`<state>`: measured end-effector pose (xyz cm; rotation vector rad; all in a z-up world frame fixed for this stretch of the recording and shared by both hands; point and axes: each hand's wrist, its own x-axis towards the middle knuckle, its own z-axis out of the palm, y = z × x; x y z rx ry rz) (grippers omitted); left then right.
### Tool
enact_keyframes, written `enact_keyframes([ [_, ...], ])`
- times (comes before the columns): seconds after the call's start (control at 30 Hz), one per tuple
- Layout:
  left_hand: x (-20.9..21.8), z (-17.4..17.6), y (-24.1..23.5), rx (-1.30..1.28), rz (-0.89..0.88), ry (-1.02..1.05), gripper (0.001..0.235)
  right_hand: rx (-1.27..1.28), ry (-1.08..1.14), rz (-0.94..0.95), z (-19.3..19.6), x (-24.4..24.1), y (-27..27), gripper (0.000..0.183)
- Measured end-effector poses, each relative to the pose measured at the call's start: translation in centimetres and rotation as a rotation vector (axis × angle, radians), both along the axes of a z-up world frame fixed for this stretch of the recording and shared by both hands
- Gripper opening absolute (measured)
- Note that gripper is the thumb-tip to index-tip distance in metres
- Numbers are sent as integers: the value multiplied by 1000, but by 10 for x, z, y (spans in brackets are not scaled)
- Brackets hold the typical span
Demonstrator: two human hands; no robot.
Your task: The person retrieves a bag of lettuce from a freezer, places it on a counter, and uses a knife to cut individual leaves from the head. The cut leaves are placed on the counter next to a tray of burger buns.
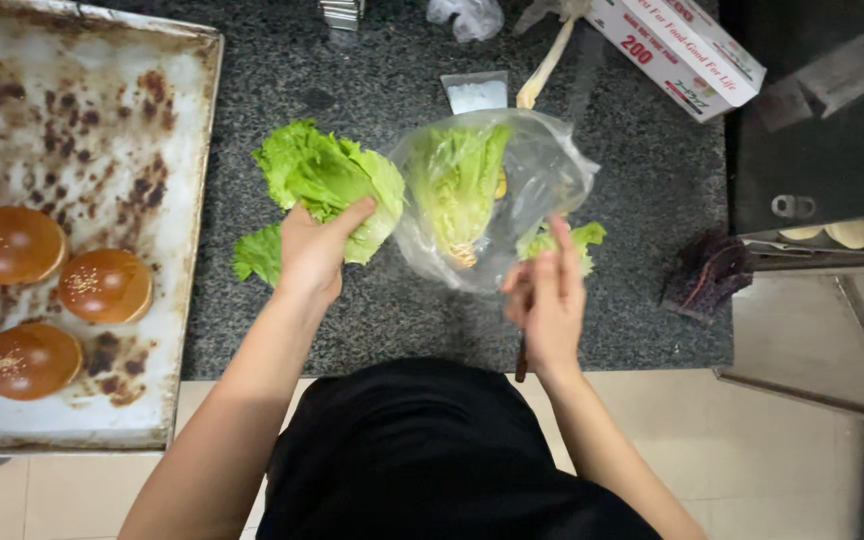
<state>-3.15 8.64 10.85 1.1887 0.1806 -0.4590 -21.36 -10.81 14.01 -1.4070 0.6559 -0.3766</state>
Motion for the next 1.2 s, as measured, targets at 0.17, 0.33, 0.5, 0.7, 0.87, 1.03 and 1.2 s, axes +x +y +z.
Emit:
enact_keyframes([
  [0.17,7,13,8,44,-26,22,35,267,89,482,17,26,45,53],
  [0.33,16,21,22,106,-99,18,29,432,83,597,13,45,79,55],
  [0.5,22,24,42,2,-144,57,26,419,126,522,11,51,99,56],
  [0.7,28,24,55,-32,-172,55,24,418,87,546,10,53,113,55],
  [0.87,33,23,62,-69,-193,88,24,370,67,526,8,57,123,54],
  [1.03,43,26,70,-51,-232,113,24,360,52,514,11,62,132,54],
  [1.2,50,27,76,-76,-286,157,23,371,30,506,12,64,136,54],
])
